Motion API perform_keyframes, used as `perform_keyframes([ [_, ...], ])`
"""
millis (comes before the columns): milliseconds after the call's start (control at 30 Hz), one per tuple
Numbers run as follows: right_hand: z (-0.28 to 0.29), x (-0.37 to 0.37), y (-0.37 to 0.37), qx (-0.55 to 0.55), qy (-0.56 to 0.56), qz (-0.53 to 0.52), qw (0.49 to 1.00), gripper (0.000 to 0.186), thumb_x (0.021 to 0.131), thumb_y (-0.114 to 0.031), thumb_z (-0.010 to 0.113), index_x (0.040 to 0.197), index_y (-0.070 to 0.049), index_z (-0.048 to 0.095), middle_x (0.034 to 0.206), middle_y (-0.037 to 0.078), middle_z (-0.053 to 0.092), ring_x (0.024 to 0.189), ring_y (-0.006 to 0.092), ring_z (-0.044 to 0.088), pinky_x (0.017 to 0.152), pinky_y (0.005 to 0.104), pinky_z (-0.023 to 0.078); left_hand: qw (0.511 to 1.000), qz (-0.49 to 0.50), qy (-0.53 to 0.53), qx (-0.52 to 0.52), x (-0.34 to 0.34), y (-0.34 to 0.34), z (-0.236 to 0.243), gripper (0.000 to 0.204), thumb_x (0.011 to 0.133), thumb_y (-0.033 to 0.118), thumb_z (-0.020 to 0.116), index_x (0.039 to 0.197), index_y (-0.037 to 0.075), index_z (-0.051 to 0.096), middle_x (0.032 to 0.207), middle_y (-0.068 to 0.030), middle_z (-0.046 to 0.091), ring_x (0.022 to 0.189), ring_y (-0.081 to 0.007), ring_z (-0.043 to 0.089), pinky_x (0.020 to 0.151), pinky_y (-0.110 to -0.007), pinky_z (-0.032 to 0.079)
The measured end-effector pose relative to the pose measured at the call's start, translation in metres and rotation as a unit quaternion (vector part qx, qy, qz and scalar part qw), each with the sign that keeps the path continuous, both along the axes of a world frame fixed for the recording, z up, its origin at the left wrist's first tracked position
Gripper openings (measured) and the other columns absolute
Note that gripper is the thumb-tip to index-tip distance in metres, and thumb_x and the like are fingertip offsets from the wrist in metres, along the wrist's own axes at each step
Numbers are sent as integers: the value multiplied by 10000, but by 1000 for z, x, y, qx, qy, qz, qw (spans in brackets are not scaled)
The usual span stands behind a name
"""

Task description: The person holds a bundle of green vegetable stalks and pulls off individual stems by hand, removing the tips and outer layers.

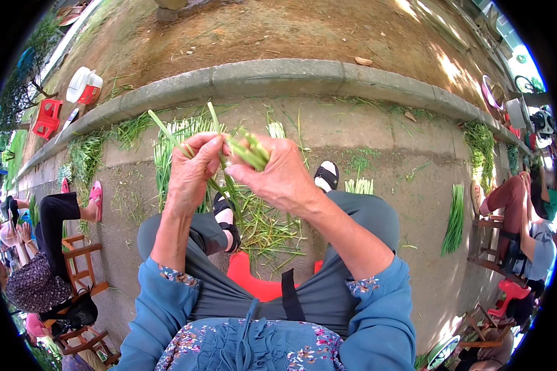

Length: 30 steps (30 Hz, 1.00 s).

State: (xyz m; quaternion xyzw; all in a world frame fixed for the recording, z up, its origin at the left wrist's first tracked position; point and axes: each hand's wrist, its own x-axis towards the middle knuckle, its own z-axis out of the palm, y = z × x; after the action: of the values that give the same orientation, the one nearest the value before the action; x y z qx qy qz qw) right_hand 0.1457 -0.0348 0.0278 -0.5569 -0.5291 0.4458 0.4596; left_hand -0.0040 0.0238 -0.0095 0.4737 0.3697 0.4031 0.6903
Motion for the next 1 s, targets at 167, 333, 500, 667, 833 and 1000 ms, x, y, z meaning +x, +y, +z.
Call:
perform_keyframes([
  [167,-5,7,3,-2,54,-60,997,177,769,-194,645,692,-35,647,540,-51,497,506,25,412,427,219,326,1000,-21,2,1,5,-5,4,148,807,129,602,896,13,629,643,5,590,477,-8,386,416,-159,285],
  [333,-3,7,0,-26,-10,-2,1000,210,772,-220,644,706,-21,628,512,-30,484,494,41,409,426,240,332,1000,4,21,9,5,-5,1,148,800,129,615,881,5,624,635,29,570,487,-5,407,421,-151,297],
  [500,-11,3,-2,-2,-28,1,1000,151,738,-181,671,746,-35,632,504,-11,480,506,54,428,458,242,371,999,11,31,12,1,-3,2,147,801,137,617,871,9,612,658,5,594,494,-7,426,423,-150,310],
  [667,-10,2,1,39,-20,-53,998,147,704,-154,701,754,-27,649,555,-12,525,529,49,455,478,227,384,999,14,34,17,1,-2,1,151,799,145,620,870,13,600,689,-33,623,506,-8,451,426,-153,320],
  [833,-4,10,3,-57,62,-23,996,154,729,-168,689,720,-22,639,577,-47,533,546,31,459,470,209,370,999,13,40,21,1,-2,2,141,796,146,622,854,19,601,673,-25,620,502,-7,449,426,-151,316],
  [1000,5,11,5,-79,64,-62,993,148,752,-163,665,759,-16,648,603,-28,564,562,29,468,477,209,380,999,-9,35,18,3,-6,6,127,797,144,622,845,29,604,668,-19,621,495,1,439,428,-145,310],
])
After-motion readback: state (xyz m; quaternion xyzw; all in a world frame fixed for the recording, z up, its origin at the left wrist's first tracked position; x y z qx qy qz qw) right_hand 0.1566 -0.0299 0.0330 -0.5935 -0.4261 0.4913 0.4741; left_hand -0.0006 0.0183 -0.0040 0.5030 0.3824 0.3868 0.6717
